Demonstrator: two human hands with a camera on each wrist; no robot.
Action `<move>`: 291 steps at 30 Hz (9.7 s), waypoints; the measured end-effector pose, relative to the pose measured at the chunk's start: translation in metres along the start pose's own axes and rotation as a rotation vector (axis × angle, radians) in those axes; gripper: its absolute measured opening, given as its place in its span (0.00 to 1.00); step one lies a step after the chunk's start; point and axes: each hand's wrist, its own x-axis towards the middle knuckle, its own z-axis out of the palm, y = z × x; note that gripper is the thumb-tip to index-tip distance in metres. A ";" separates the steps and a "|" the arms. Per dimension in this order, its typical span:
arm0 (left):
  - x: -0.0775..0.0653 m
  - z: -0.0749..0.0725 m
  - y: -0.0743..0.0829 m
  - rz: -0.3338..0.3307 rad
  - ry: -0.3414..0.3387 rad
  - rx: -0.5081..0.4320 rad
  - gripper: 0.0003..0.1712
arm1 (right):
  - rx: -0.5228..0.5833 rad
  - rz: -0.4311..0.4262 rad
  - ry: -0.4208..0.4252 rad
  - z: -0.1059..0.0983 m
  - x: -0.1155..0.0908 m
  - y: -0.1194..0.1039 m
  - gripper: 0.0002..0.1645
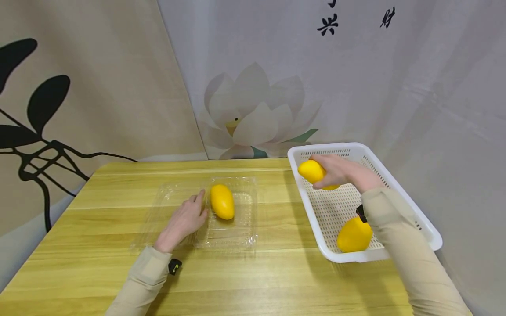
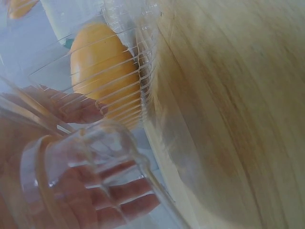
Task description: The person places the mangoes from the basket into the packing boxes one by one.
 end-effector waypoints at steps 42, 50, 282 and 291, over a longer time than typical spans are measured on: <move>-0.001 0.000 0.000 -0.007 -0.001 0.003 0.39 | 0.059 -0.028 -0.161 0.021 0.082 -0.102 0.33; 0.001 0.001 -0.001 -0.005 0.004 0.011 0.38 | 0.073 0.044 -0.188 0.038 0.097 -0.111 0.42; 0.000 -0.001 0.000 -0.008 -0.008 -0.020 0.38 | 0.098 0.095 -0.160 0.001 -0.014 -0.045 0.32; -0.001 -0.001 0.000 -0.014 -0.010 -0.017 0.38 | -0.018 0.008 -0.142 0.003 0.014 -0.081 0.36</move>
